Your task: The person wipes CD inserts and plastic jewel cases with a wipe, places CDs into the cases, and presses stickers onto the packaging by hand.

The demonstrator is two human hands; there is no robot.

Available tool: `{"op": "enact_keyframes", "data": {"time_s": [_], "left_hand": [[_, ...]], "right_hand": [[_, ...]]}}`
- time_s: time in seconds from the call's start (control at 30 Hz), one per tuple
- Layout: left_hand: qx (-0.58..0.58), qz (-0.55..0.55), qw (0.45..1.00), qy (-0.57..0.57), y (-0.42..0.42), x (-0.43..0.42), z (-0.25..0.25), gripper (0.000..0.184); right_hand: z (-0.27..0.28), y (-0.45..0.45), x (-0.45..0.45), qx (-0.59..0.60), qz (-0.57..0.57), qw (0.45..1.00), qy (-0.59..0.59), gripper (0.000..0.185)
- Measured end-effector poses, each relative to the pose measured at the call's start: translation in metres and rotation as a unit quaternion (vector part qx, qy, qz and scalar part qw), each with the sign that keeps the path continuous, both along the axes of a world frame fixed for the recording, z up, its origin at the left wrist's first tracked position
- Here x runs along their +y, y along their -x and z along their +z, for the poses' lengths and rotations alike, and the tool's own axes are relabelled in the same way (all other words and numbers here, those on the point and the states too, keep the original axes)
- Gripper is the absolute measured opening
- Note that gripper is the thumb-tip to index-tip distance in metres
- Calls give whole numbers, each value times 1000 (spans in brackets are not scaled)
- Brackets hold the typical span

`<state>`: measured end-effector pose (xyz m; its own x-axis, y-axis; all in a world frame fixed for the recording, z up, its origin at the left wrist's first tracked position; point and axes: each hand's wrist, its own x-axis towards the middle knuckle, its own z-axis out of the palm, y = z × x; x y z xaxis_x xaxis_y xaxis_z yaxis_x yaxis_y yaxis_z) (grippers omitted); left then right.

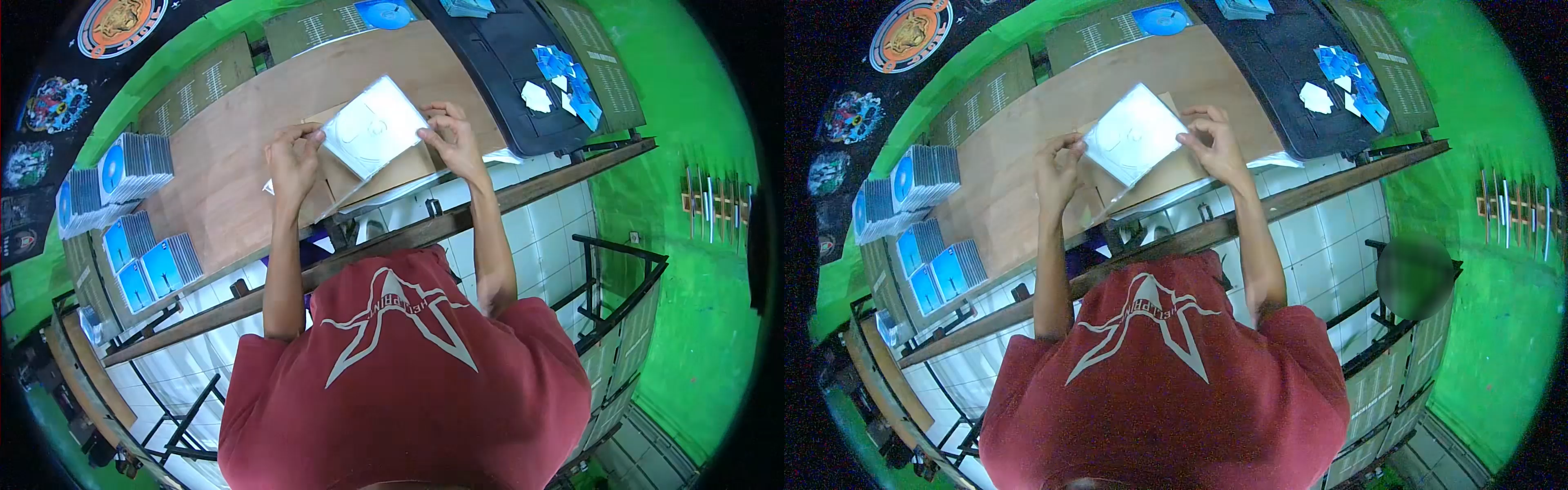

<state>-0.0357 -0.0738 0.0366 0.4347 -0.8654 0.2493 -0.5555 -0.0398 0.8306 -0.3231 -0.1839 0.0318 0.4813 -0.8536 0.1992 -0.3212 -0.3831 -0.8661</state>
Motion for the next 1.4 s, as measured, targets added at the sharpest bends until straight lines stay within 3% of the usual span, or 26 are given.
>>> {"op": "enact_keyframes", "data": {"time_s": [0.07, 0.13, 0.2, 0.27, 0.33, 0.47, 0.7, 0.8, 0.9, 1.0, 1.1, 1.23, 1.3, 1.33, 1.4], "left_hand": [[43, 14, 999, -10, 4, 2, 12, 18], [20, 11, 1000, -11, 1, 0, 11, 19], [-2, 7, 1000, -12, 1, -2, 9, 20], [80, 25, 994, -66, 2, -2, 8, 22], [96, 19, 992, -73, 0, -1, 0, 23], [177, 7, 982, -71, 1, -4, -14, 25], [182, -33, 981, -61, 6, -8, -16, 25], [197, -22, 977, -76, 7, -10, -11, 26], [135, -3, 987, -83, 4, -18, -21, 28], [122, -7, 989, -80, 3, -24, -31, 29], [70, -29, 993, -91, 5, -29, -33, 29], [63, -51, 988, -134, 5, -38, -29, 31], [52, -69, 985, -148, 4, -44, -30, 32], [45, -71, 986, -143, 3, -47, -31, 31], [38, -75, 987, -136, 3, -53, -32, 31]], "right_hand": [[0, -4, 5, -14, -9, 1000, 7, 17], [-4, -9, 10, -123, -29, 974, -187, 20], [-10, -15, 15, -138, -37, 967, -210, 23], [-22, -16, 18, -151, -45, 959, -236, 25], [-29, -19, 18, -220, -40, 916, -334, 26], [-17, -40, 45, -165, -12, 931, -325, 22], [-60, -49, 49, -186, -64, 907, -371, 25], [-49, -52, 55, -173, -74, 910, -370, 28], [-25, -52, 64, -133, -54, 913, -383, 29], [-60, -49, 67, -63, -40, 929, -363, 28], [-53, -57, 78, -158, -63, 914, -367, 26], [-58, -58, 80, -166, -91, 911, -366, 28], [-64, -51, 75, -61, -90, 927, -360, 27], [-55, -45, 71, -62, -89, 927, -358, 27], [-32, -27, 66, 96, -18, 966, -240, 28]]}}
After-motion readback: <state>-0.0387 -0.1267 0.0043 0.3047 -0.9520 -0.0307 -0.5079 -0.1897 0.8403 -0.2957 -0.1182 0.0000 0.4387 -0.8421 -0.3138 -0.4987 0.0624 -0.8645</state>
